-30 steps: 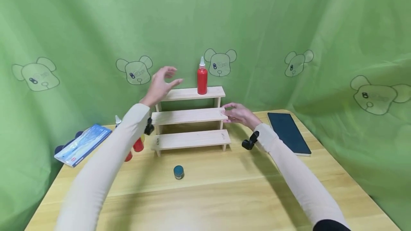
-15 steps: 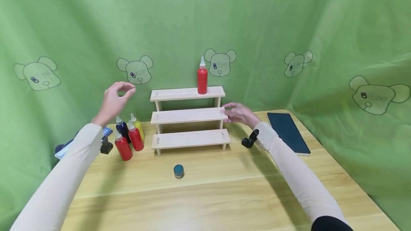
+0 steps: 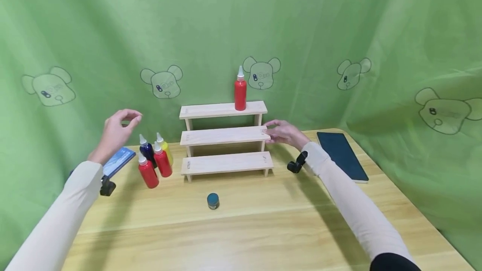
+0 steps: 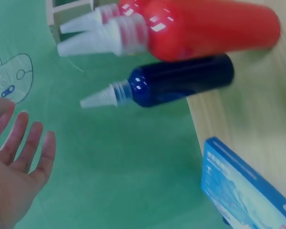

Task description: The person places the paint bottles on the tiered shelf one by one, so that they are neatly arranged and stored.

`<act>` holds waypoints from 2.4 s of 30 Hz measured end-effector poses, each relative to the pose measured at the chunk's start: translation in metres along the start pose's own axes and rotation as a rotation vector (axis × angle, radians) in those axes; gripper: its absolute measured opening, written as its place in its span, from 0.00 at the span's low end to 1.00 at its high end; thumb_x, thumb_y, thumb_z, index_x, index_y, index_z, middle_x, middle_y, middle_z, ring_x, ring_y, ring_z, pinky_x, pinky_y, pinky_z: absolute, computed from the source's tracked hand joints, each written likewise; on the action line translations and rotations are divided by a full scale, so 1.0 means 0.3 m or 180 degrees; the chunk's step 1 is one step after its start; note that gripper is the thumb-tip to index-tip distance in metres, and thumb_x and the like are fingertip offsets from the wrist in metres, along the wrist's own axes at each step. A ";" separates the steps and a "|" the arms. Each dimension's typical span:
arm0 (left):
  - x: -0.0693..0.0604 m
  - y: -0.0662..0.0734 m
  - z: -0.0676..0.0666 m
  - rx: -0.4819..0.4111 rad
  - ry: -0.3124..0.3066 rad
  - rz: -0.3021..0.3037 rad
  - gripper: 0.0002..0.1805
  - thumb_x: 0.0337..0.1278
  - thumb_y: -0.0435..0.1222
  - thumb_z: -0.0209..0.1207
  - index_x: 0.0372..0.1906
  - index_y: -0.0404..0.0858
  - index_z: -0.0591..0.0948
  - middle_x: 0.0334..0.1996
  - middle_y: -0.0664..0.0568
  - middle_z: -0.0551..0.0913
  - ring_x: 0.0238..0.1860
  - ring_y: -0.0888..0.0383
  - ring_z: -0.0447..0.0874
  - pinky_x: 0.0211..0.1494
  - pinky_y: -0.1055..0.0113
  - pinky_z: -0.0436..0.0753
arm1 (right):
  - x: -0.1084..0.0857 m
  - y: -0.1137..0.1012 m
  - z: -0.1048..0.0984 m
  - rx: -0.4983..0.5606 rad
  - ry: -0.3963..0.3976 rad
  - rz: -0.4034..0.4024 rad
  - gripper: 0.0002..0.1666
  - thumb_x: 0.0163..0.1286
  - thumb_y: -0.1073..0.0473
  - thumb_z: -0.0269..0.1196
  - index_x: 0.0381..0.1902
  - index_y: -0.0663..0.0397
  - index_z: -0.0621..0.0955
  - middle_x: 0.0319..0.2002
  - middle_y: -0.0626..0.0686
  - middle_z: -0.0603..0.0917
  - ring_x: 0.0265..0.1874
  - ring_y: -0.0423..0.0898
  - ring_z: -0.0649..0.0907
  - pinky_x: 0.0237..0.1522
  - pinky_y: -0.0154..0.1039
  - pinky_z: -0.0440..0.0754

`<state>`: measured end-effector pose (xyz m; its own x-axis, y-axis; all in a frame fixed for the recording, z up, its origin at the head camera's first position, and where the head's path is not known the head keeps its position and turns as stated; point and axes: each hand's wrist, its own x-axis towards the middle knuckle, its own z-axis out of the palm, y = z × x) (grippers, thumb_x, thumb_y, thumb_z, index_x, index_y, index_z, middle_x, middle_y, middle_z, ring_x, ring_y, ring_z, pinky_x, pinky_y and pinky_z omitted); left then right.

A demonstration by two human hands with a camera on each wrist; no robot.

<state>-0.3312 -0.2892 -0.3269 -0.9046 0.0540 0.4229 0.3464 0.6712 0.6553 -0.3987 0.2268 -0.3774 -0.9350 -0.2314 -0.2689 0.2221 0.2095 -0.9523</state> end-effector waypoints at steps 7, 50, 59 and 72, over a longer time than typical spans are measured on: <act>-0.056 -0.037 -0.015 -0.0187 -0.0214 -0.0091 0.31 0.80 0.50 0.53 0.74 0.34 0.69 0.65 0.37 0.77 0.64 0.42 0.75 0.68 0.37 0.76 | 0.006 -0.003 0.005 -0.0045 -0.0023 0.0051 0.36 0.78 0.70 0.58 0.78 0.66 0.60 0.46 0.57 0.79 0.32 0.43 0.83 0.49 0.36 0.89; -0.307 -0.238 0.107 -0.0463 -0.0953 -0.0257 0.34 0.69 0.40 0.68 0.73 0.30 0.72 0.67 0.33 0.79 0.65 0.34 0.80 0.59 0.70 0.84 | 0.016 0.003 -0.026 0.0075 -0.0224 -0.0017 0.38 0.78 0.70 0.58 0.79 0.69 0.55 0.44 0.54 0.80 0.35 0.43 0.84 0.53 0.38 0.89; -0.292 -0.135 -0.002 -0.0272 -0.0807 -0.0221 0.31 0.71 0.43 0.66 0.72 0.35 0.74 0.65 0.38 0.81 0.65 0.42 0.81 0.57 0.67 0.84 | 0.020 0.011 -0.018 0.0084 -0.0171 -0.0003 0.38 0.78 0.69 0.59 0.79 0.68 0.56 0.45 0.55 0.79 0.34 0.42 0.84 0.51 0.36 0.90; -0.182 0.072 -0.040 -0.0694 -0.0519 -0.0229 0.38 0.68 0.46 0.68 0.78 0.43 0.68 0.67 0.49 0.80 0.62 0.72 0.76 0.72 0.33 0.73 | 0.022 0.009 -0.016 0.0023 -0.0136 0.0028 0.37 0.77 0.70 0.59 0.79 0.66 0.59 0.44 0.55 0.80 0.34 0.43 0.84 0.44 0.34 0.90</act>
<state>-0.2714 -0.2864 -0.3284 -0.9507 0.1421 0.2757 0.3093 0.5037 0.8066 -0.4056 0.2306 -0.3812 -0.9203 -0.2699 -0.2831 0.2323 0.2050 -0.9508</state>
